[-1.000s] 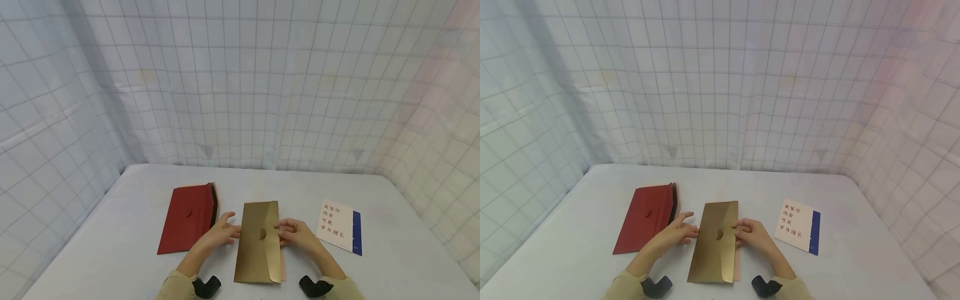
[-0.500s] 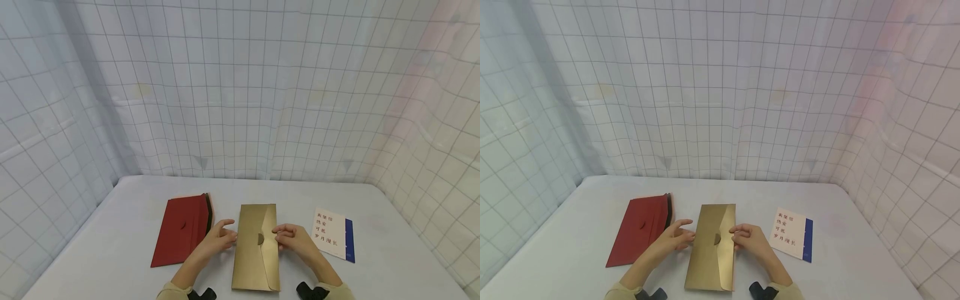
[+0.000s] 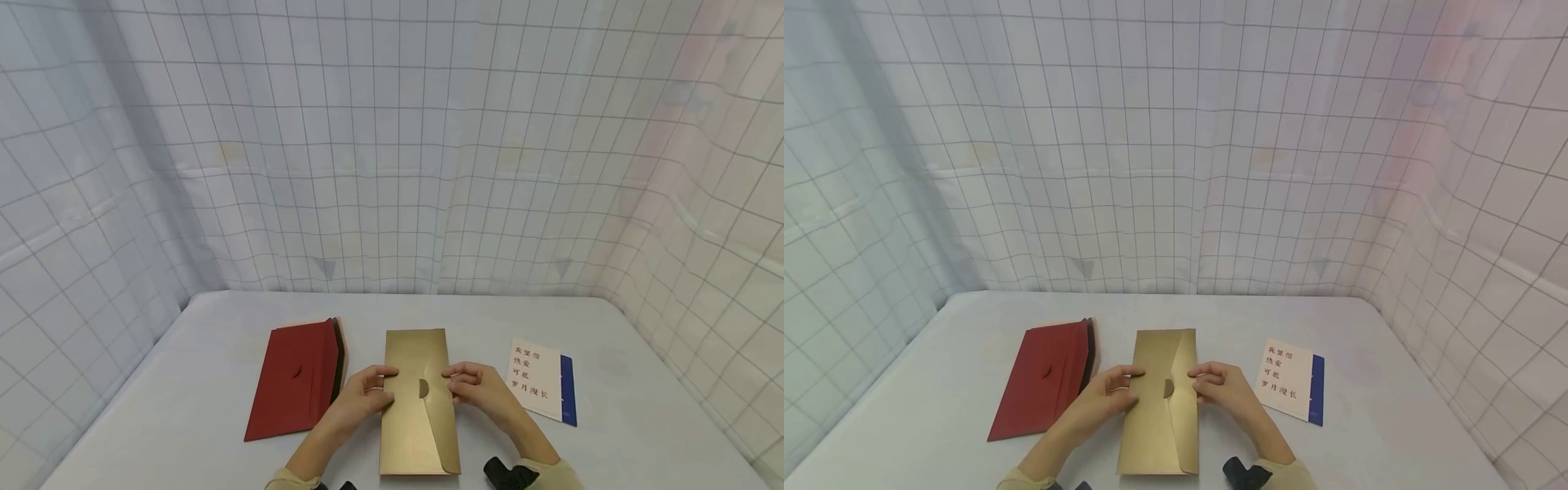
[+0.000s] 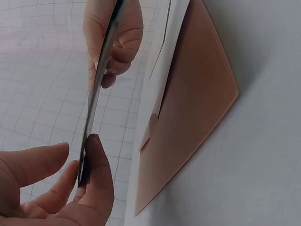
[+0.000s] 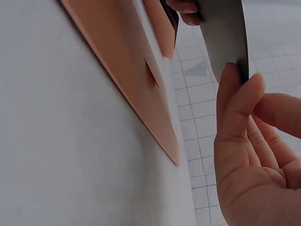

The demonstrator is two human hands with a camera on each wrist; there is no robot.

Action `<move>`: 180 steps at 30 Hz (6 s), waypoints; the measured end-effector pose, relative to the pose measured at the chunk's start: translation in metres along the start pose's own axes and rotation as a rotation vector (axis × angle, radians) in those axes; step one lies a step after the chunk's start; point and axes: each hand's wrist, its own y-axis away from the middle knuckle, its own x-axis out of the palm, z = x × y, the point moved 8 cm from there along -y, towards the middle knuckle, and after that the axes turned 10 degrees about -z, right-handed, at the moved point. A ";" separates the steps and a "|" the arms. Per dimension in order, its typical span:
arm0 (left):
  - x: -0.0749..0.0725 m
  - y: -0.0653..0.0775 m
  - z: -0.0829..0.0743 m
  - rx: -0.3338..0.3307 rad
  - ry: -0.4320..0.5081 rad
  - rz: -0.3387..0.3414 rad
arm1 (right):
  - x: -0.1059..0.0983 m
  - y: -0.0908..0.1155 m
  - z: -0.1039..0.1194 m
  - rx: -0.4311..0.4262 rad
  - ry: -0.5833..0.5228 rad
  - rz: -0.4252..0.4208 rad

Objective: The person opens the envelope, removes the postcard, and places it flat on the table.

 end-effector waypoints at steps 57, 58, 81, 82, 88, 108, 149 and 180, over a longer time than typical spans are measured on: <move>0.012 0.014 -0.030 0.052 0.120 -0.161 | 0.031 0.021 0.046 -0.358 0.668 -0.242; 0.012 0.014 -0.030 0.051 0.121 -0.159 | 0.031 0.022 0.047 -0.357 0.675 -0.243; -0.002 0.005 -0.020 0.024 0.171 -0.140 | 0.016 0.027 0.065 -0.404 0.488 -0.101; -0.003 0.005 -0.020 0.026 0.171 -0.139 | 0.016 0.027 0.065 -0.404 0.495 -0.099; -0.006 0.003 -0.019 0.024 0.175 -0.143 | 0.009 0.027 0.069 -0.410 0.546 -0.122; -0.022 -0.002 -0.012 -0.043 0.231 -0.124 | -0.004 0.027 0.074 -0.490 0.643 -0.212; -0.004 0.004 -0.024 -0.004 0.231 -0.043 | -0.002 0.014 0.050 -0.275 0.186 -0.021; 0.013 0.007 -0.023 0.002 0.170 0.022 | 0.010 0.008 0.038 -0.130 -0.019 0.079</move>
